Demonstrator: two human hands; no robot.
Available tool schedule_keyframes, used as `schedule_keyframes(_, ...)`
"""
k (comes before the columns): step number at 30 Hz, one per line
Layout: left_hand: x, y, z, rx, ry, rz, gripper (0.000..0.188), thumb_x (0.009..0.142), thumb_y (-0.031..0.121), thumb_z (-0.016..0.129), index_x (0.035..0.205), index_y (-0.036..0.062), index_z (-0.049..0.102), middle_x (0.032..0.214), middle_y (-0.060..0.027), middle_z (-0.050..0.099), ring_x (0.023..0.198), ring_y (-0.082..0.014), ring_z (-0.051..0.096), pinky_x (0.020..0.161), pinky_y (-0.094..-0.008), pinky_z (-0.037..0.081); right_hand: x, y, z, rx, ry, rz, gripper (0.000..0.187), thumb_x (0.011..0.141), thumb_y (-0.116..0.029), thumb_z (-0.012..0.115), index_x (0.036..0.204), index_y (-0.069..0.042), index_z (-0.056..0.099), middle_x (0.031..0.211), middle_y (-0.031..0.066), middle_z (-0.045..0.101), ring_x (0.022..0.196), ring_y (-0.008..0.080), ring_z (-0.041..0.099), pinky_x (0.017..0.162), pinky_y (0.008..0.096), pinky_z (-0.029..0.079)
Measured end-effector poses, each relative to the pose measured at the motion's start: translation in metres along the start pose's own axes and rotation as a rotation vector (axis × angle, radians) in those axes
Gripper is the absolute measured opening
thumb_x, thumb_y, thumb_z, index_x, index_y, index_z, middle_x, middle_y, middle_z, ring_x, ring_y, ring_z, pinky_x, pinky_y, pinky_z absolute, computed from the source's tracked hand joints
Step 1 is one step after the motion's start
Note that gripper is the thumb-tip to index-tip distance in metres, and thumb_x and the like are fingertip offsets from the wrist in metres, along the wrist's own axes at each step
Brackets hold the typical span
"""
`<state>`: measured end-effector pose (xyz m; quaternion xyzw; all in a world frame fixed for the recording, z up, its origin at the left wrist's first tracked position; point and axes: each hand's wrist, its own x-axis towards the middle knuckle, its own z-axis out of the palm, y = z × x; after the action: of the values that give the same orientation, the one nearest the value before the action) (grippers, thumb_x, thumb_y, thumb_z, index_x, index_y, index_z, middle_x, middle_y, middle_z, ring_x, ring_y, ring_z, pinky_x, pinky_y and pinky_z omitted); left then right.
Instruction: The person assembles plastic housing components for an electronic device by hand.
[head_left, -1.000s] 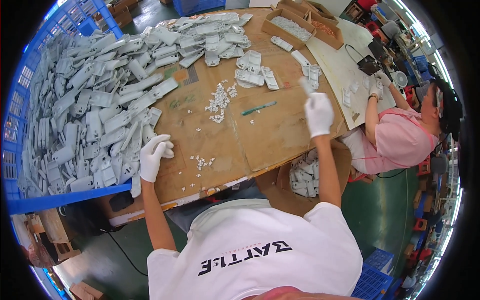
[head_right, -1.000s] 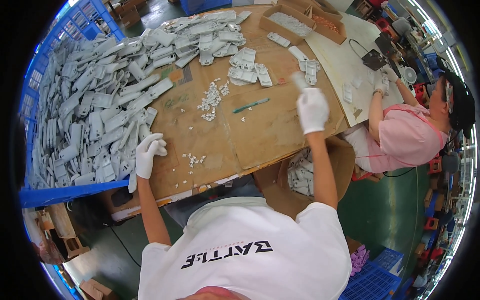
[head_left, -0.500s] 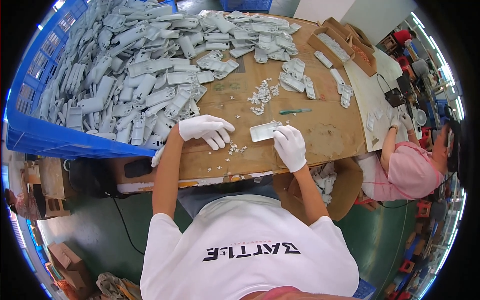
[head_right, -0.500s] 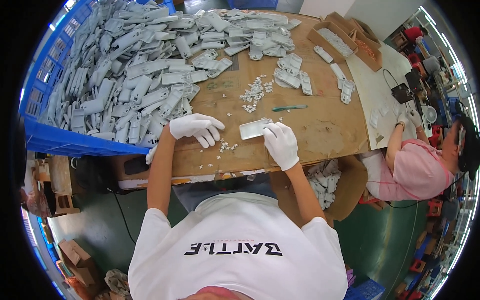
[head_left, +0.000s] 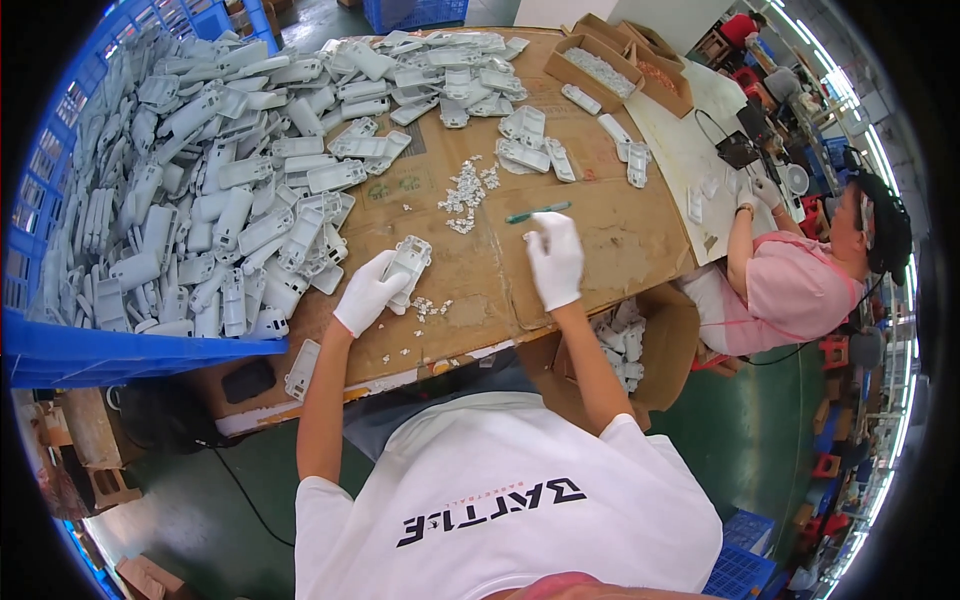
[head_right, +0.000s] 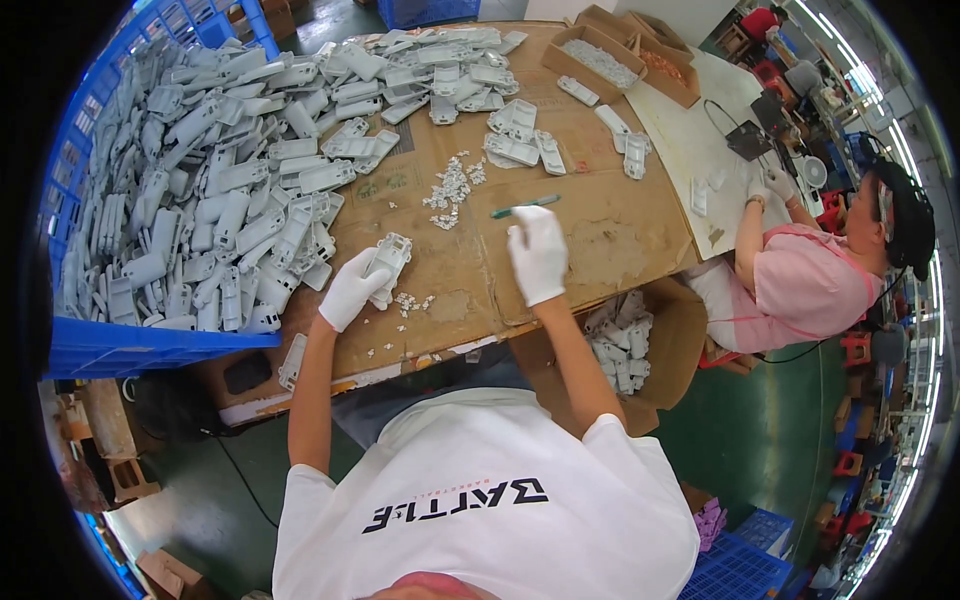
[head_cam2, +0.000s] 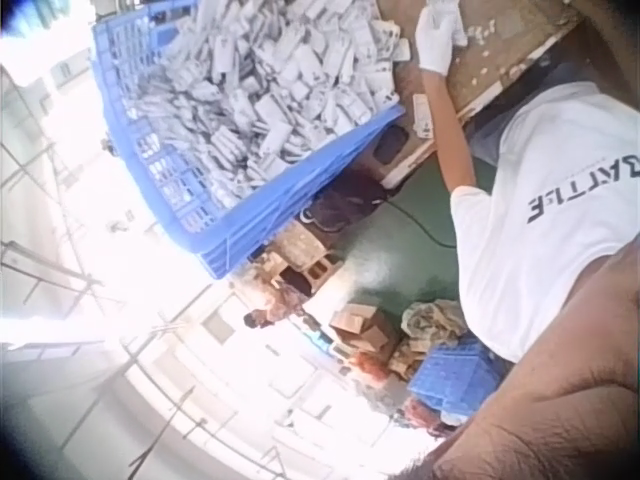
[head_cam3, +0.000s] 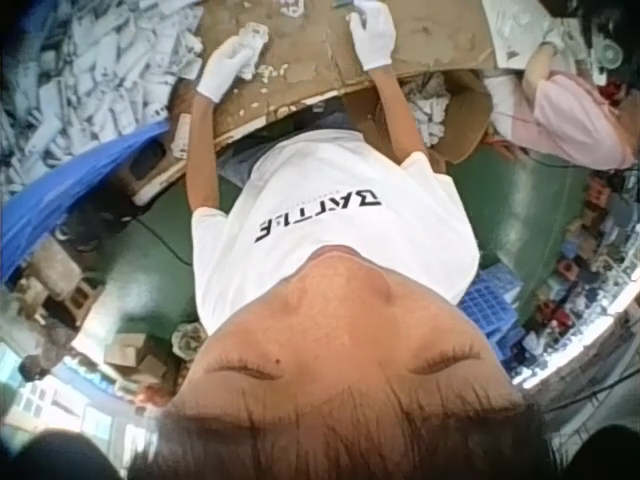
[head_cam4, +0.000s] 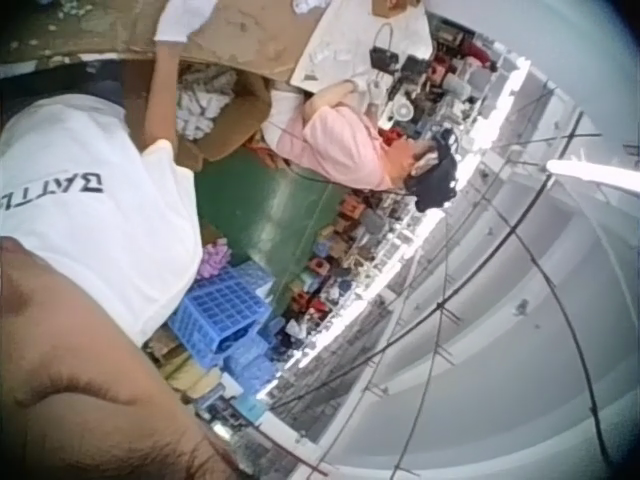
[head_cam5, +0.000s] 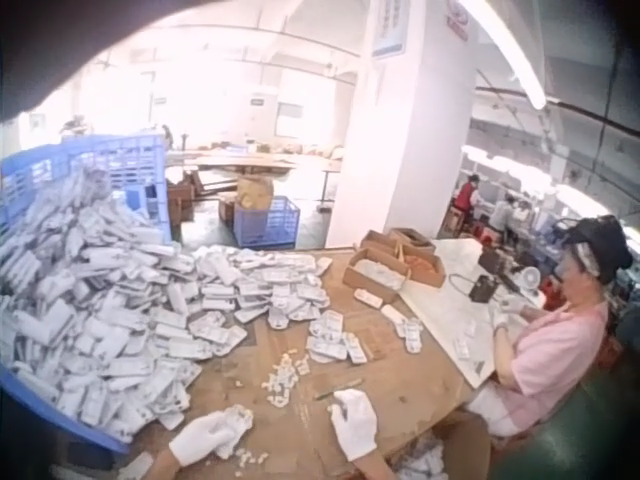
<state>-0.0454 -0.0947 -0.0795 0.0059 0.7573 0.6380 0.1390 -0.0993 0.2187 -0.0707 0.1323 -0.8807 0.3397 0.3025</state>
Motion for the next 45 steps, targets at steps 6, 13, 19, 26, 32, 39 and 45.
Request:
schedule_keyframes(6, -0.018, 0.030, 0.026, -0.121, 0.347, -0.003, 0.057, 0.086, -0.004, 0.049, 0.141, 0.0107, 0.050, 0.105, -0.0132, 0.070, 0.085, -0.0175, 0.071, 0.067, -0.0303, 0.057, 0.004, 0.019, -0.018, 0.039, -0.222, 0.072, 0.022, 0.084, -0.003, 0.070, 0.105, -0.010, 0.066, 0.098, 0.0078, 0.065, 0.083, 0.0270, 0.065, 0.074, 0.0392, 0.053)
schedule_keyframes(13, -0.054, 0.042, 0.045, -0.026, 0.421, 0.044, 0.072, 0.082, -0.012, 0.042, 0.149, 0.0133, 0.045, 0.124, -0.0171, 0.065, 0.092, -0.0213, 0.071, 0.078, -0.0331, 0.058, 0.022, 0.028, -0.014, -0.113, -0.381, -0.248, 0.017, 0.085, -0.005, 0.067, 0.100, -0.013, 0.068, 0.096, 0.0037, 0.066, 0.086, 0.0259, 0.067, 0.072, 0.0376, 0.055)
schedule_keyframes(19, -0.057, 0.031, 0.063, 0.089, 0.498, -0.002, 0.059, 0.087, -0.007, 0.052, 0.143, 0.0116, 0.049, 0.117, -0.0163, 0.069, 0.102, -0.0258, 0.071, 0.089, -0.0366, 0.056, 0.031, 0.031, -0.010, -0.249, -0.511, -0.325, 0.008, 0.086, -0.010, 0.067, 0.093, -0.014, 0.065, 0.093, 0.0052, 0.064, 0.085, 0.0276, 0.067, 0.068, 0.0391, 0.056)
schedule_keyframes(26, -0.048, 0.046, 0.090, -0.240, 0.327, -0.018, 0.068, 0.085, -0.013, 0.050, 0.149, 0.0095, 0.041, 0.118, -0.0131, 0.064, 0.087, -0.0187, 0.070, 0.075, -0.0323, 0.061, 0.041, 0.036, -0.014, -0.041, -0.626, -0.042, 0.005, 0.090, -0.013, 0.065, 0.091, -0.009, 0.061, 0.091, 0.0136, 0.060, 0.086, 0.0361, 0.064, 0.075, 0.0437, 0.053)
schedule_keyframes(32, -0.060, 0.044, 0.095, -0.317, 0.339, -0.088, 0.066, 0.085, -0.011, 0.050, 0.148, 0.0088, 0.042, 0.113, -0.0128, 0.065, 0.084, -0.0186, 0.069, 0.073, -0.0327, 0.061, 0.033, 0.023, -0.005, -0.447, -0.488, -0.108, 0.006, 0.090, -0.011, 0.062, 0.095, -0.010, 0.060, 0.092, 0.0112, 0.060, 0.086, 0.0310, 0.066, 0.071, 0.0413, 0.056)
schedule_keyframes(39, -0.068, 0.024, 0.096, -0.076, 0.474, -0.042, 0.066, 0.083, 0.000, 0.064, 0.145, 0.0091, 0.046, 0.120, -0.0169, 0.068, 0.099, -0.0258, 0.072, 0.090, -0.0360, 0.056, 0.026, -0.030, 0.045, -0.163, -0.314, -0.375, 0.013, 0.082, -0.013, 0.068, 0.094, -0.014, 0.063, 0.088, 0.0042, 0.059, 0.083, 0.0241, 0.064, 0.071, 0.0374, 0.054)
schedule_keyframes(45, -0.081, 0.026, 0.094, -0.094, 0.463, -0.141, 0.065, 0.083, 0.005, 0.068, 0.144, 0.0086, 0.047, 0.120, -0.0174, 0.068, 0.099, -0.0262, 0.072, 0.089, -0.0370, 0.056, 0.020, -0.022, 0.055, -0.160, -0.338, -0.391, 0.010, 0.082, -0.008, 0.066, 0.089, -0.015, 0.068, 0.092, 0.0023, 0.063, 0.085, 0.0221, 0.064, 0.072, 0.0366, 0.054)
